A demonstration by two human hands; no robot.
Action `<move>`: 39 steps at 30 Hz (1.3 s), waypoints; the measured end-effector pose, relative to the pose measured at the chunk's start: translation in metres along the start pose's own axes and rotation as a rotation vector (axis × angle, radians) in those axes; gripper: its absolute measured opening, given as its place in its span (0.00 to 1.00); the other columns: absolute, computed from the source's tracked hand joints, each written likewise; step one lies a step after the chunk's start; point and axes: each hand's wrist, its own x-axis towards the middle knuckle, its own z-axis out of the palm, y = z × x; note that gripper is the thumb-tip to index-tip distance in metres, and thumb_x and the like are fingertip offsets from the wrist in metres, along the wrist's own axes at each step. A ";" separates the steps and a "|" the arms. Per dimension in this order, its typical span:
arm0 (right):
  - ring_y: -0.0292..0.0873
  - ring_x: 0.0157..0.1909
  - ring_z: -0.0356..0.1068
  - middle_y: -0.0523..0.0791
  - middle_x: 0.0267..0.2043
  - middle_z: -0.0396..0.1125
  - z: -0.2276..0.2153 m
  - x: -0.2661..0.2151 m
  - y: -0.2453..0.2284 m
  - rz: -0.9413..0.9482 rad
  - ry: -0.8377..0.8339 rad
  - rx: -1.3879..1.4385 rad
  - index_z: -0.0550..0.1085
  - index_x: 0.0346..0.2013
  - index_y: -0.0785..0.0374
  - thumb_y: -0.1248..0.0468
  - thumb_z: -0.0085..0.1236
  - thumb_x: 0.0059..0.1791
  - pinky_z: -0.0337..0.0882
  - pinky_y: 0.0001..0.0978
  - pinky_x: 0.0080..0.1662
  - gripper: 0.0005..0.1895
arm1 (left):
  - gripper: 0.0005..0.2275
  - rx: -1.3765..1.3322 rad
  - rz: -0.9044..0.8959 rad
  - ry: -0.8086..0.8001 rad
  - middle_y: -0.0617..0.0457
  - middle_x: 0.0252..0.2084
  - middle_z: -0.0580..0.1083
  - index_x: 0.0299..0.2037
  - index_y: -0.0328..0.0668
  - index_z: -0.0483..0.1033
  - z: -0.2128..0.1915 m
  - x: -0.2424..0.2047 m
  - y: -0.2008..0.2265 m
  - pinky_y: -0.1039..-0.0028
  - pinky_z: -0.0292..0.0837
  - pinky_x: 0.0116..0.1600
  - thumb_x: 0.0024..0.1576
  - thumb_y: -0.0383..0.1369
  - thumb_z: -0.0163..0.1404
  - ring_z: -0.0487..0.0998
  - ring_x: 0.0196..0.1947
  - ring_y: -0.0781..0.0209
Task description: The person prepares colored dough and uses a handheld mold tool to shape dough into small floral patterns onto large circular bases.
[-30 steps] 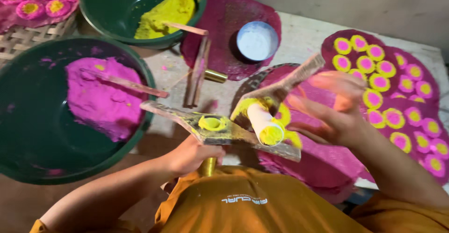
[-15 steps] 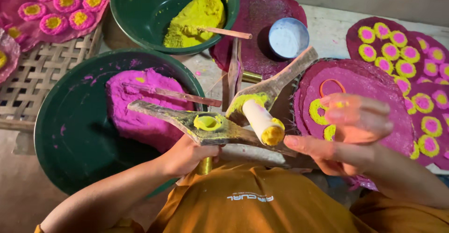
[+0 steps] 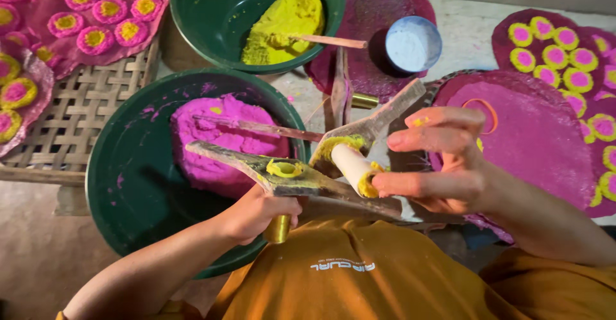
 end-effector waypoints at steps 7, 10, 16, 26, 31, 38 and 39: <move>0.41 0.56 0.61 0.44 0.54 0.62 0.035 -0.031 0.016 0.505 0.192 0.507 0.77 0.34 0.59 0.61 0.67 0.48 0.63 0.30 0.55 0.07 | 0.13 -0.045 0.112 0.167 0.51 0.38 0.76 0.44 0.33 0.76 -0.029 -0.018 0.001 0.70 0.73 0.35 0.47 0.22 0.52 0.76 0.31 0.61; 0.39 0.51 0.63 0.44 0.50 0.64 0.066 -0.057 0.030 0.664 0.472 0.875 0.77 0.37 0.63 0.63 0.65 0.54 0.66 0.31 0.51 0.07 | 0.11 -0.031 0.243 0.161 0.46 0.35 0.74 0.44 0.28 0.76 -0.041 -0.022 -0.002 0.68 0.74 0.39 0.52 0.22 0.55 0.76 0.32 0.58; 0.43 0.43 0.68 0.49 0.47 0.69 0.161 -0.124 0.083 1.323 0.784 1.419 0.75 0.48 0.68 0.69 0.55 0.54 0.69 0.30 0.43 0.09 | 0.14 -0.140 0.302 0.306 0.51 0.35 0.73 0.46 0.33 0.74 -0.060 -0.026 0.002 0.69 0.73 0.37 0.49 0.25 0.55 0.76 0.31 0.59; 0.43 0.45 0.69 0.46 0.47 0.67 0.312 -0.116 0.182 1.600 0.781 1.726 0.69 0.61 0.64 0.75 0.40 0.47 0.73 0.35 0.48 0.27 | 0.14 -0.097 0.414 0.487 0.50 0.40 0.76 0.47 0.32 0.75 -0.079 -0.016 -0.003 0.68 0.74 0.40 0.51 0.23 0.56 0.77 0.36 0.60; 0.38 0.46 0.67 0.43 0.53 0.65 0.278 -0.082 0.155 1.477 0.664 1.508 0.76 0.58 0.64 0.77 0.41 0.40 0.70 0.32 0.48 0.32 | 0.13 -0.068 0.521 0.544 0.48 0.41 0.76 0.49 0.31 0.75 -0.086 -0.026 0.000 0.68 0.74 0.41 0.54 0.22 0.56 0.76 0.36 0.59; 0.60 0.43 0.72 0.56 0.41 0.71 0.265 -0.002 0.235 0.567 -0.526 -0.244 0.73 0.53 0.65 0.67 0.52 0.48 0.72 0.50 0.44 0.19 | 0.16 -0.196 0.685 0.561 0.50 0.43 0.74 0.54 0.34 0.71 -0.091 -0.044 0.005 0.68 0.76 0.43 0.55 0.21 0.54 0.76 0.39 0.60; 0.61 0.40 0.74 0.58 0.38 0.73 0.267 0.004 0.247 0.652 -0.750 -0.303 0.72 0.55 0.66 0.67 0.51 0.49 0.73 0.53 0.41 0.19 | 0.16 -0.188 0.720 0.571 0.50 0.44 0.74 0.54 0.34 0.72 -0.092 -0.045 0.005 0.68 0.76 0.44 0.55 0.21 0.53 0.76 0.40 0.61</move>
